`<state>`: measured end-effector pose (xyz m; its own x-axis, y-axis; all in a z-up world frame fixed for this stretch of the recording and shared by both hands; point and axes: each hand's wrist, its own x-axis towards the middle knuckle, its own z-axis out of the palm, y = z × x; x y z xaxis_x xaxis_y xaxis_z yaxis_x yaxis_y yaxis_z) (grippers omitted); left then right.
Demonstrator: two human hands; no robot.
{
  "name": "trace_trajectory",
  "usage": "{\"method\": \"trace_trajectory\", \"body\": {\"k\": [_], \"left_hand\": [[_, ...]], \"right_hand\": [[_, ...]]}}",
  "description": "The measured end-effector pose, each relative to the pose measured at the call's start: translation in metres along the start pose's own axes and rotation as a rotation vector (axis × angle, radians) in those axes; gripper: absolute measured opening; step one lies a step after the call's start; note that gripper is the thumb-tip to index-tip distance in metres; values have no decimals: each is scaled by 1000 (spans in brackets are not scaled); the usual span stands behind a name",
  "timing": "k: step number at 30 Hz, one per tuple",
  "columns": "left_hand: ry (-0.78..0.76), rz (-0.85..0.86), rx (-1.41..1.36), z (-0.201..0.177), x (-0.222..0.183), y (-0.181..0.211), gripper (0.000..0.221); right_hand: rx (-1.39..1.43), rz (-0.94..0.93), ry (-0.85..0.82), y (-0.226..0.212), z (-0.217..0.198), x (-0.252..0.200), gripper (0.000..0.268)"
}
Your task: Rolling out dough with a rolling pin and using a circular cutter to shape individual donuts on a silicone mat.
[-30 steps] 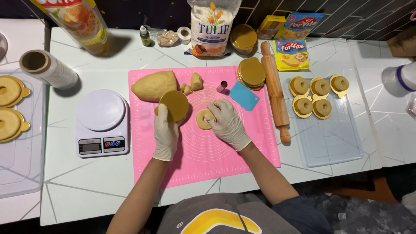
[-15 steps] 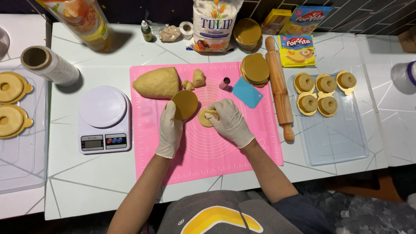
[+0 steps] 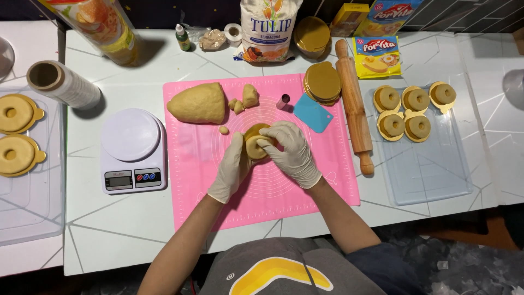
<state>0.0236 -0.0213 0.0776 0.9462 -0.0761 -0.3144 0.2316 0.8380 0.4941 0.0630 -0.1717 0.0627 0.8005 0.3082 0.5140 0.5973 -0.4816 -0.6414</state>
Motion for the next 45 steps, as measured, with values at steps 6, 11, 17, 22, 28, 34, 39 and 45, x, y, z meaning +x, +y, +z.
{"method": "trace_trajectory", "body": {"k": [6,11,17,22,28,34,39,45], "left_hand": [[31,14,-1,-97,45,-49,32],[89,59,90,-114,59,-55,29],[128,41,133,-114,66,-54,27],[126,16,150,-128,60,-59,24],[110,23,145,-93,44,-42,23],[-1,-16,123,-32,11,-4,35],[-15,39,149,-56,27,-19,36],[-66,-10,-165,-26,7,-1,33]], "right_hand": [[-147,-143,90,1,-6,0,29],[-160,-129,-90,5,-4,-11,47],[-136,-73,-146,-3,-10,-10,55],[-62,-53,-157,-1,-7,-13,58],[4,-51,-147,-1,-7,-12,56],[-41,-57,-116,5,-3,-16,54],[-93,-86,-134,3,-3,-14,52],[-38,-42,-71,7,4,-20,55]]}}
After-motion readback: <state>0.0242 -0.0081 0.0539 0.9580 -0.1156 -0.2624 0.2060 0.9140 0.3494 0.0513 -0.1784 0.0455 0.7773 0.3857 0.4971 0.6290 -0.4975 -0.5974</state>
